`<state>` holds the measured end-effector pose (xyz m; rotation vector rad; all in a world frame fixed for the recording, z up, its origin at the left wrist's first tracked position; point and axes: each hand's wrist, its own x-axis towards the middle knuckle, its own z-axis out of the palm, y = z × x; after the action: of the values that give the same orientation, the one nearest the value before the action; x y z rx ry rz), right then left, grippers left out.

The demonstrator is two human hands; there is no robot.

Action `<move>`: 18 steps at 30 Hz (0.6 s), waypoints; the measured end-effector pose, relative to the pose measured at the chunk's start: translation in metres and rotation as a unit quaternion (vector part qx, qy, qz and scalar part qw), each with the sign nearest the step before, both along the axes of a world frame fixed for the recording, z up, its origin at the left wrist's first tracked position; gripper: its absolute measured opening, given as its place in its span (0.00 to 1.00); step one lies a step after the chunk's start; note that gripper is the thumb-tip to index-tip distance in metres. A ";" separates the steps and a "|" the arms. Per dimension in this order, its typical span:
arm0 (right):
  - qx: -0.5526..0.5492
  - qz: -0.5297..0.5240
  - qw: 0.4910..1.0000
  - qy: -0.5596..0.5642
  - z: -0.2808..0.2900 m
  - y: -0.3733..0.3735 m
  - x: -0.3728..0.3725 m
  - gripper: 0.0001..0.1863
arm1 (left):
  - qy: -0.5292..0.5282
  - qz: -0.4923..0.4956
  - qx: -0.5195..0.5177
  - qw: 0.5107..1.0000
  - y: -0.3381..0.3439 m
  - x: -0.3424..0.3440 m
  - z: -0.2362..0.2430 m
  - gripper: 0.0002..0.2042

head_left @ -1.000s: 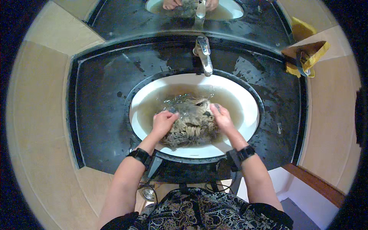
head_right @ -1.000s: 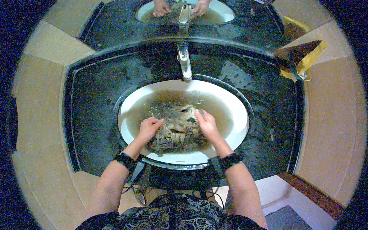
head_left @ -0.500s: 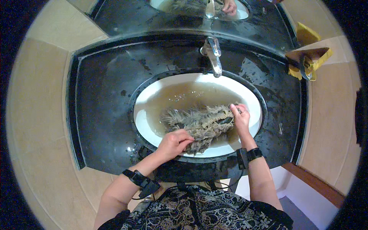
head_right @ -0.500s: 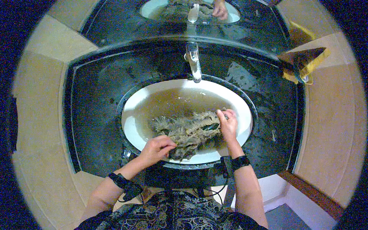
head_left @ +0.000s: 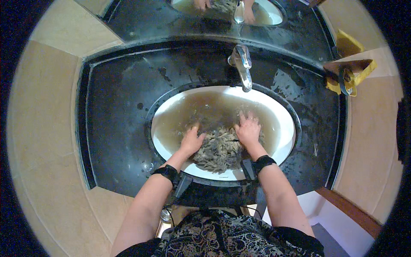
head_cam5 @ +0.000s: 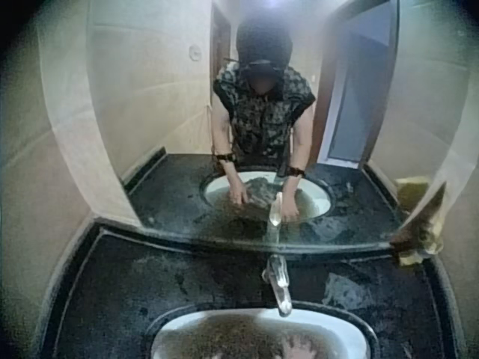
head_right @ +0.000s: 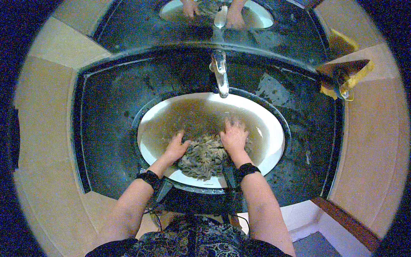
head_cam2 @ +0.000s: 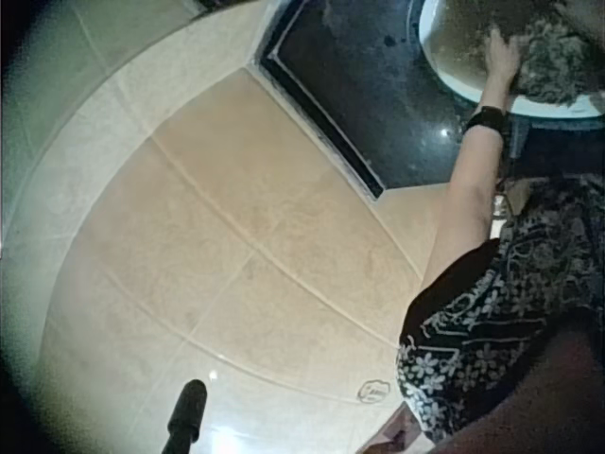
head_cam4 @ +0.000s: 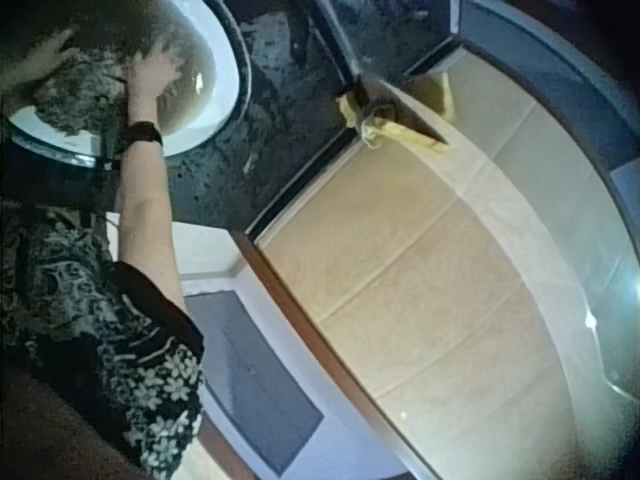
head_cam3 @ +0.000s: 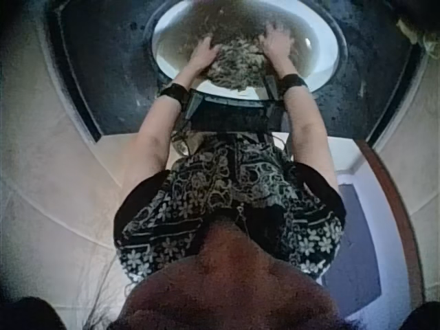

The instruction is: Washing a grey shaggy mop head in a bathroom sink filled with water.

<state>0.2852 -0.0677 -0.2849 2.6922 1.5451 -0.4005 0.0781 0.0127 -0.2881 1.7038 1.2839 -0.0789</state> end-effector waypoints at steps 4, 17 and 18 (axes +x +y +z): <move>0.010 -0.075 0.985 0.153 -0.010 0.005 0.009 0.18 | -0.192 0.194 -0.257 0.927 0.005 0.032 0.024 0.40; 0.054 0.065 0.938 0.337 0.064 0.008 0.019 0.21 | 0.038 -0.172 0.063 0.982 -0.017 0.045 0.024 0.19; 0.168 0.014 0.924 0.342 0.056 0.014 0.015 0.15 | 0.041 -0.169 0.062 0.983 -0.021 0.042 0.023 0.19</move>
<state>0.3003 -0.0533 -0.2293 2.9470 1.9443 -1.3031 0.1204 -0.0088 -0.2647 2.0311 1.0651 -0.2763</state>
